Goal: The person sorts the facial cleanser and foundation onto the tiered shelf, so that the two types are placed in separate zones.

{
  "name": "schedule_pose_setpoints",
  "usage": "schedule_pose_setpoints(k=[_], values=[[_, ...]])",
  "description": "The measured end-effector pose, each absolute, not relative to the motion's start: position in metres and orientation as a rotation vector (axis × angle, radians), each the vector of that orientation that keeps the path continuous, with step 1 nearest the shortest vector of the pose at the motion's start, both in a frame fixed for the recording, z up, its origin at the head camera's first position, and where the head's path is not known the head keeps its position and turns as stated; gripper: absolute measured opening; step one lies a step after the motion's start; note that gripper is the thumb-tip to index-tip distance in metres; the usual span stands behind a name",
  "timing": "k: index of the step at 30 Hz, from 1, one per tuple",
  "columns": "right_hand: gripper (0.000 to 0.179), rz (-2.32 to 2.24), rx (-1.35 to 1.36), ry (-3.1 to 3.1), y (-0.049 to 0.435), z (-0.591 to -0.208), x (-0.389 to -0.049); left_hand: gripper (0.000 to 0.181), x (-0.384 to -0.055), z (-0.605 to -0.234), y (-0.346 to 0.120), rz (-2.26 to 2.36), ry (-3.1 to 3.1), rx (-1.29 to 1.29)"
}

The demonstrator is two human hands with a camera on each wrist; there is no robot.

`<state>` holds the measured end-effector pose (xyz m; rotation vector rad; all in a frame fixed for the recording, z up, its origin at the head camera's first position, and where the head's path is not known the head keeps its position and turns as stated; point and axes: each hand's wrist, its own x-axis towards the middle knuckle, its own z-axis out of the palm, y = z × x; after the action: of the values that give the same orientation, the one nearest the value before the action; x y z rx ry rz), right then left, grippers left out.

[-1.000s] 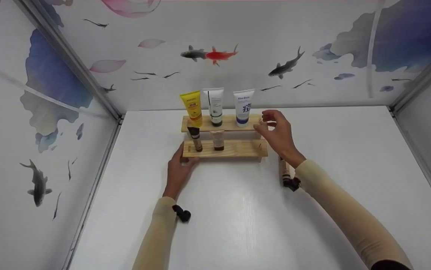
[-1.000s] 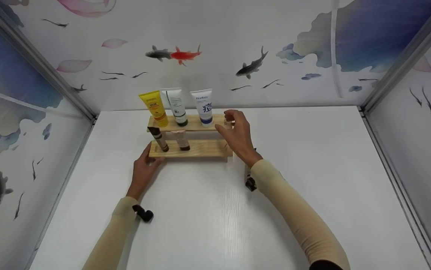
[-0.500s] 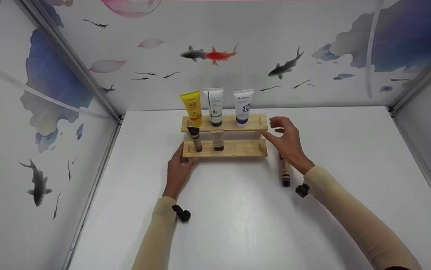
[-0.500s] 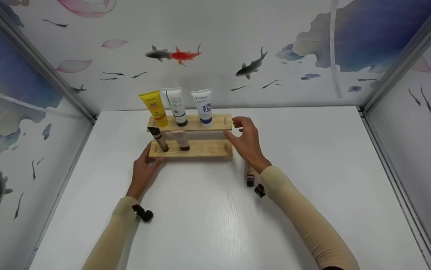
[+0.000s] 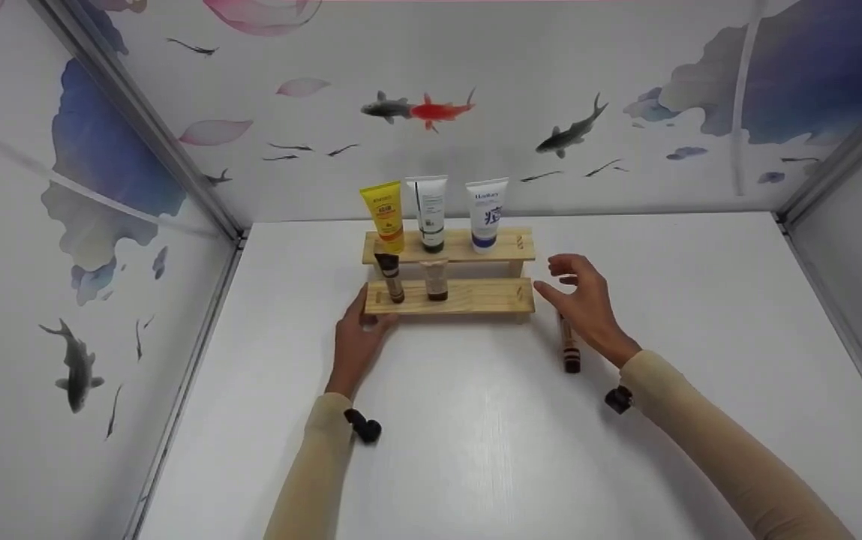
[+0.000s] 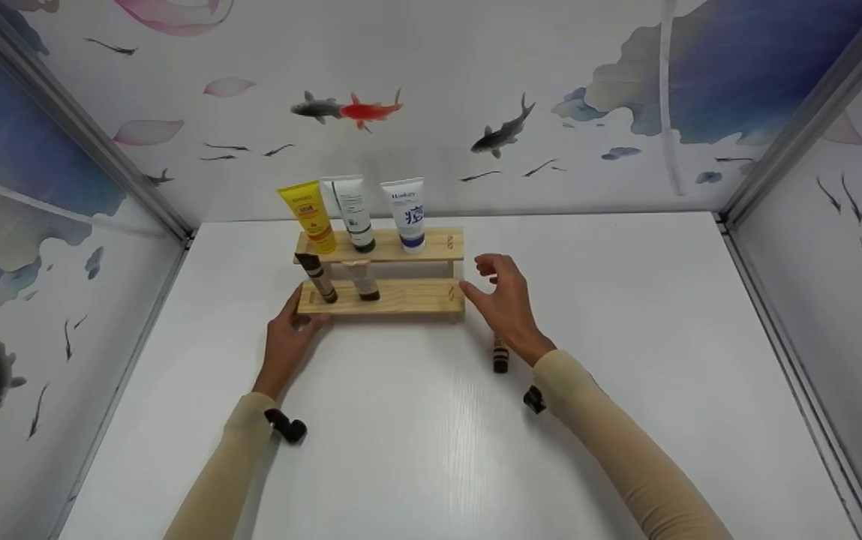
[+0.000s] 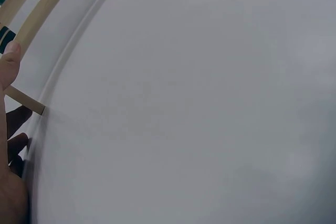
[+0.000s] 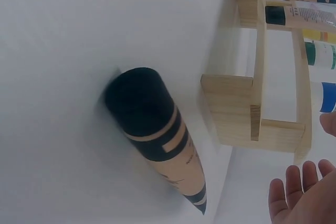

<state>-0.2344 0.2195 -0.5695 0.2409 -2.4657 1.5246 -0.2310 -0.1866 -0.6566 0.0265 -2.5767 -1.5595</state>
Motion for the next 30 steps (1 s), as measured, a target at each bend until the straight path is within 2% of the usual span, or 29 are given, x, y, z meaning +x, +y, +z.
schedule_pose_setpoints(k=[22, 30], values=[[0.045, 1.532, 0.292, -2.554, 0.235, -0.59, -0.211, 0.095, -0.232, -0.657, -0.187, -1.566, -2.575, 0.02], [0.039, 1.521, 0.297, -2.587, 0.243, -0.597, -0.204, 0.095, -0.232, -0.657, -0.187, -1.555, -2.576, 0.024]])
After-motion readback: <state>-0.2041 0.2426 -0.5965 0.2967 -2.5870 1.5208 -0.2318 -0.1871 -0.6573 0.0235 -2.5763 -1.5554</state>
